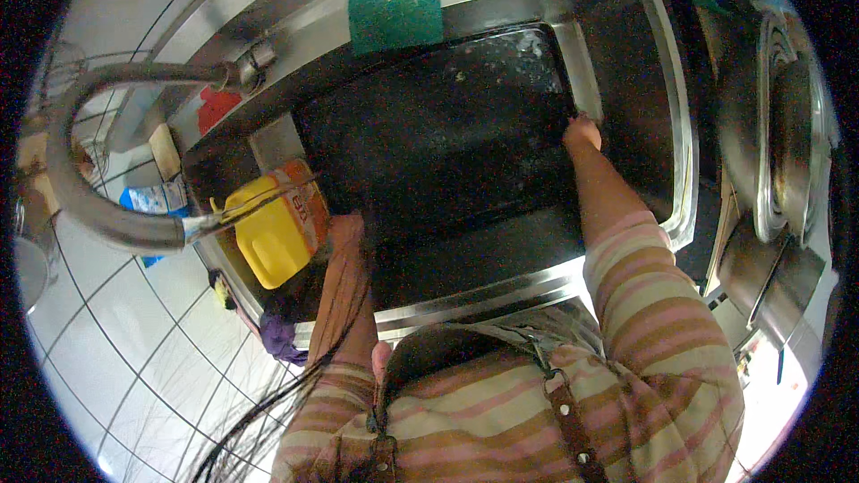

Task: The person washes a black baking tray in a sink using a sponge and water, then moves to a countertop to wipe the tray dry with a cloth. They repeat the wiping process on a second tray.

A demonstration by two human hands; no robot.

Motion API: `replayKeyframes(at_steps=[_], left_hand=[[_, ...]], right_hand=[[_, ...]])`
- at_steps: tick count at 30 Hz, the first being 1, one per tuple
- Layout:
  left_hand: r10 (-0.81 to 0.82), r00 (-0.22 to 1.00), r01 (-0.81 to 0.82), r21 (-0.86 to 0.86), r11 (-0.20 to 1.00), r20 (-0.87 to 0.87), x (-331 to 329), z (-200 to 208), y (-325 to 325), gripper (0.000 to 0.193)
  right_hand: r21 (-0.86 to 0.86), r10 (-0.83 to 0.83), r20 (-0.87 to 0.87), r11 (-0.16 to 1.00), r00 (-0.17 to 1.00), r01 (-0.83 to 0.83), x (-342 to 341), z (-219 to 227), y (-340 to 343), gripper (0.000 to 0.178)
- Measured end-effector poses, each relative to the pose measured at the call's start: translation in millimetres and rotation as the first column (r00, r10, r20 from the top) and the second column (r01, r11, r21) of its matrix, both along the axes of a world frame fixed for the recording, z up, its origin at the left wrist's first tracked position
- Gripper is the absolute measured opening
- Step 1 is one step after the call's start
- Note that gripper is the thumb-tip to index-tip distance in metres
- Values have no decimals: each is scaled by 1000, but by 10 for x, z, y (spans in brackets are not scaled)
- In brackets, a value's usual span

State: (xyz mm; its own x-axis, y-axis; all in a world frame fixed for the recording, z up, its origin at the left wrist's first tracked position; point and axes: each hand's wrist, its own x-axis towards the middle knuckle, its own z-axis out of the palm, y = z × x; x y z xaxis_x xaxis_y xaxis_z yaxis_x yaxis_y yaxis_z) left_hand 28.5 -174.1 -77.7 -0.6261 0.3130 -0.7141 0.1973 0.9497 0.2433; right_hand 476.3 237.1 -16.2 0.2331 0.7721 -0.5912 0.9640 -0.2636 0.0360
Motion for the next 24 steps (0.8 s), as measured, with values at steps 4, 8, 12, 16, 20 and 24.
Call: replayKeyframes(at_steps=[4, 8, 12, 16, 20, 24], left_hand=[[44, 999, -43, -72, 997, 16, -28, 57, 60, 70], [67, 997, -63, -104, 993, 35, -107, 75, 104, 75], [74, 995, -67, -102, 993, 66, -127, 110, 175, 80], [113, 993, -109, -93, 990, 42, -181, 240, 22, 86], [207, 971, -209, 1, 978, 116, -191, 696, 107, 87], [108, 973, -122, 55, 991, 205, -44, 1657, 621, 76]], right_hand=[[8, 143, 54, 990, 988, -143, 101, -42, -15, 39], [48, 100, -16, 994, 995, -99, 237, 60, -15, 38], [148, 175, -17, 974, 984, -171, 483, 361, 85, 31], [349, 286, -156, 911, 945, -218, 409, 785, 69, 26], [372, 372, -118, 876, 921, -306, 422, 1168, 112, 28], [405, 352, -69, 865, 933, -296, 760, 1260, 160, 33]])
